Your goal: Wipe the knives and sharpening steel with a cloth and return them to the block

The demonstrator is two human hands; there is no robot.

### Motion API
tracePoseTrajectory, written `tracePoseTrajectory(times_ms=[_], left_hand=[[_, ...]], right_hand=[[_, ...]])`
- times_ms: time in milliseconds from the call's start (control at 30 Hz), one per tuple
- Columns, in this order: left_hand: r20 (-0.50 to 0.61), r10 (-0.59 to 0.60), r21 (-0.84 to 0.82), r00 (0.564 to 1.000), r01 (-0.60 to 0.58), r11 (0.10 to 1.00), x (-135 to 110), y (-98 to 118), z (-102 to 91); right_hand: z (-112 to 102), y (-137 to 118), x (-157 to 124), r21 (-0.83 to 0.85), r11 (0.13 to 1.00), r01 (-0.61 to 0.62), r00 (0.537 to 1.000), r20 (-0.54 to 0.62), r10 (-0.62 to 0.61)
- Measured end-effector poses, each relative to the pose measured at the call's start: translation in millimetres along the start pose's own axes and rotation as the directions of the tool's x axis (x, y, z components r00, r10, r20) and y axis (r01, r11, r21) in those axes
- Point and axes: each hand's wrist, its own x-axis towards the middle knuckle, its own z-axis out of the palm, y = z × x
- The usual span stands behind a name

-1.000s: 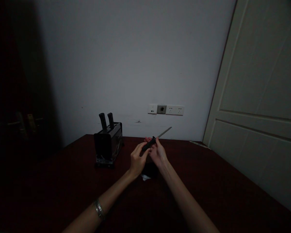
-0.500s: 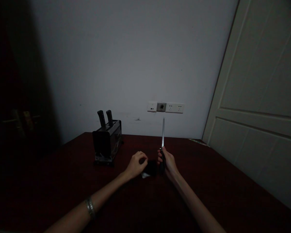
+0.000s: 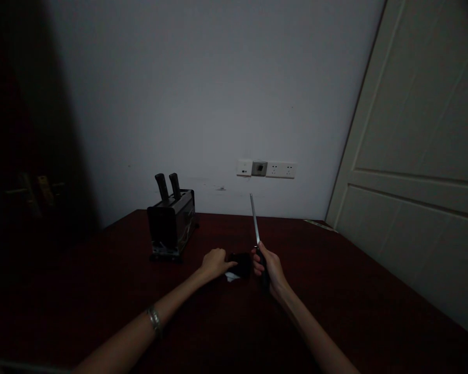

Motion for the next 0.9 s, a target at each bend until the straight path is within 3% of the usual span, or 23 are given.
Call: tracePoseTrajectory(times_ms=[133,267,400,567,633,733,900], left_hand=[[0.115,-0.129,-0.078,0.985,0.139,0.987,1.8,-0.3,10.2],[0.144,-0.189,-0.203,0.971,0.216,0.955,7.7,1.6,18.6],[0.124,-0.197,-0.361,0.972,0.229,0.904,19.3,6.9,11.1],[0.061,-0.174,-0.604,0.983,0.175,0.778,38.5,22.2,-6.4],[0.093,-0.13,-0.725,0.987,0.156,0.671,43.0,31.7,-8.8],[0.196,-0.014,-0.893,0.981,0.184,0.41,42.1,47.7,-7.4],[0.384,0.164,-0.923,0.909,0.375,0.086,34.6,62.1,-4.5]], right_hand=[[-2.6,1.5,0.7,-0.001,1.0,-0.012,1.0,0.009,0.012],[-3.4,1.7,2.5,0.004,1.0,-0.016,1.0,0.004,0.016],[-1.7,-1.1,1.6,0.006,1.0,-0.009,1.0,-0.005,0.009],[0.8,-0.3,0.1,-0.012,1.0,-0.012,1.0,0.006,0.012],[0.8,3.0,0.7,-0.013,1.0,-0.023,0.999,0.028,0.023],[-1.0,9.7,3.6,-0.026,0.999,-0.024,0.998,0.063,0.026],[-6.5,16.1,9.9,-0.051,0.999,0.002,0.998,0.061,0.001]])
